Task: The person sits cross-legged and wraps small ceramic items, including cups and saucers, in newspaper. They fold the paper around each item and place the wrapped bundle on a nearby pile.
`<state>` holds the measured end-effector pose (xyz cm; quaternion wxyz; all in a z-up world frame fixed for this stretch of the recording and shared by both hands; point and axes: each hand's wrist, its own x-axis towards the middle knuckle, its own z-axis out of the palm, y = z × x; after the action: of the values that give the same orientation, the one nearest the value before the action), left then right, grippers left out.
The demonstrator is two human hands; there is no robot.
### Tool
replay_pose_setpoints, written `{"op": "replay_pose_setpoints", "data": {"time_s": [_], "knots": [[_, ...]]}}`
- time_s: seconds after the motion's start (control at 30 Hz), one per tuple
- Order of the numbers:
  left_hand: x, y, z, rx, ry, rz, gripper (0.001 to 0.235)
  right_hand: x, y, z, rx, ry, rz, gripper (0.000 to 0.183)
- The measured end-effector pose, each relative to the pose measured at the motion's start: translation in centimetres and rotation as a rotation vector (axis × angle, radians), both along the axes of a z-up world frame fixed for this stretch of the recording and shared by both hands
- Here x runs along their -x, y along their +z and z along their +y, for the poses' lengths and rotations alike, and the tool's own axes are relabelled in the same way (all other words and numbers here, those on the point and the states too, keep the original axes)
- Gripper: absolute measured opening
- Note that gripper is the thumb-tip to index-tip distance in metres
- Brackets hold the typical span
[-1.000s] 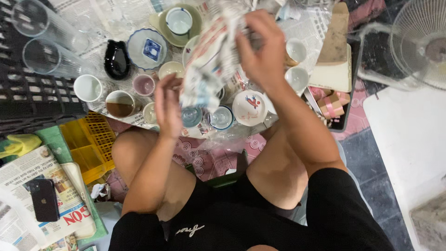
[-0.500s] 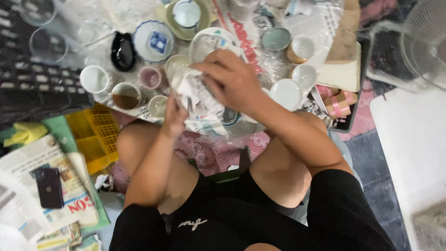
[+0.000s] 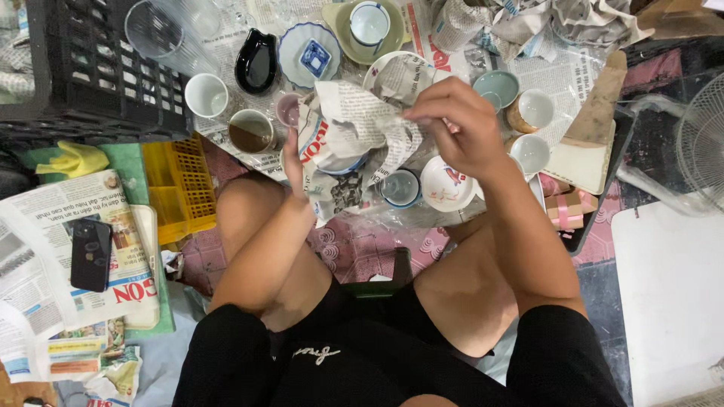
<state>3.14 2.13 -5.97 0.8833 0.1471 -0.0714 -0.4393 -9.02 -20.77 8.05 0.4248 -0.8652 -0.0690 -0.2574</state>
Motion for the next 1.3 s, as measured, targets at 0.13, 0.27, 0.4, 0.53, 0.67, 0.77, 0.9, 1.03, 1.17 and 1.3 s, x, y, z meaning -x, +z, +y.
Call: {"op": "replay_pose_setpoints", "data": {"time_s": [0.13,0.27,0.4,0.53,0.67,0.77,0.9,1.03,1.17,1.3], "knots": [[0.3,0.8,-0.2,-0.128,0.042,0.019,0.069,0.2,2.2,0.1,0.163,0.072,-0.078,0.020],[1.1,-0.5,-0.2,-0.195,0.016,-0.022,0.067,0.7,2.0,2.4,0.376,0.080,-0.130,0.007],[1.4,-1.3,-0.2,-0.221,-0.004,-0.004,0.067,0.5,1.3,4.2,0.607,-0.027,0.069,0.024],[1.2,-0.8,-0.7,-0.206,-0.006,0.063,0.068,0.3,1.6,4.2,0.633,0.005,0.029,0.021],[0.7,0.0,-1.4,-0.240,-0.038,0.091,0.070,0.3,1.7,4.7,0.736,-0.018,0.012,0.020],[0.4,1.4,-1.6,-0.262,-0.065,0.059,0.068,0.7,2.3,4.0,0.513,0.085,-0.005,0.020],[-0.3,2.2,-1.5,-0.380,-0.044,0.003,0.059,2.3,2.3,1.5,0.143,0.275,0.077,0.025],[-1.2,0.8,-1.2,-0.442,0.058,0.008,0.044,3.7,-0.3,-3.2,-0.223,0.348,0.086,0.026],[-1.0,0.5,-0.6,-0.484,0.073,-0.091,0.044,6.1,-2.2,-9.1,-0.398,0.064,0.149,0.024],[-0.8,1.3,-0.2,-0.466,0.055,-0.111,0.046,5.1,-4.8,-11.7,-0.170,-0.295,0.122,0.015]]}}
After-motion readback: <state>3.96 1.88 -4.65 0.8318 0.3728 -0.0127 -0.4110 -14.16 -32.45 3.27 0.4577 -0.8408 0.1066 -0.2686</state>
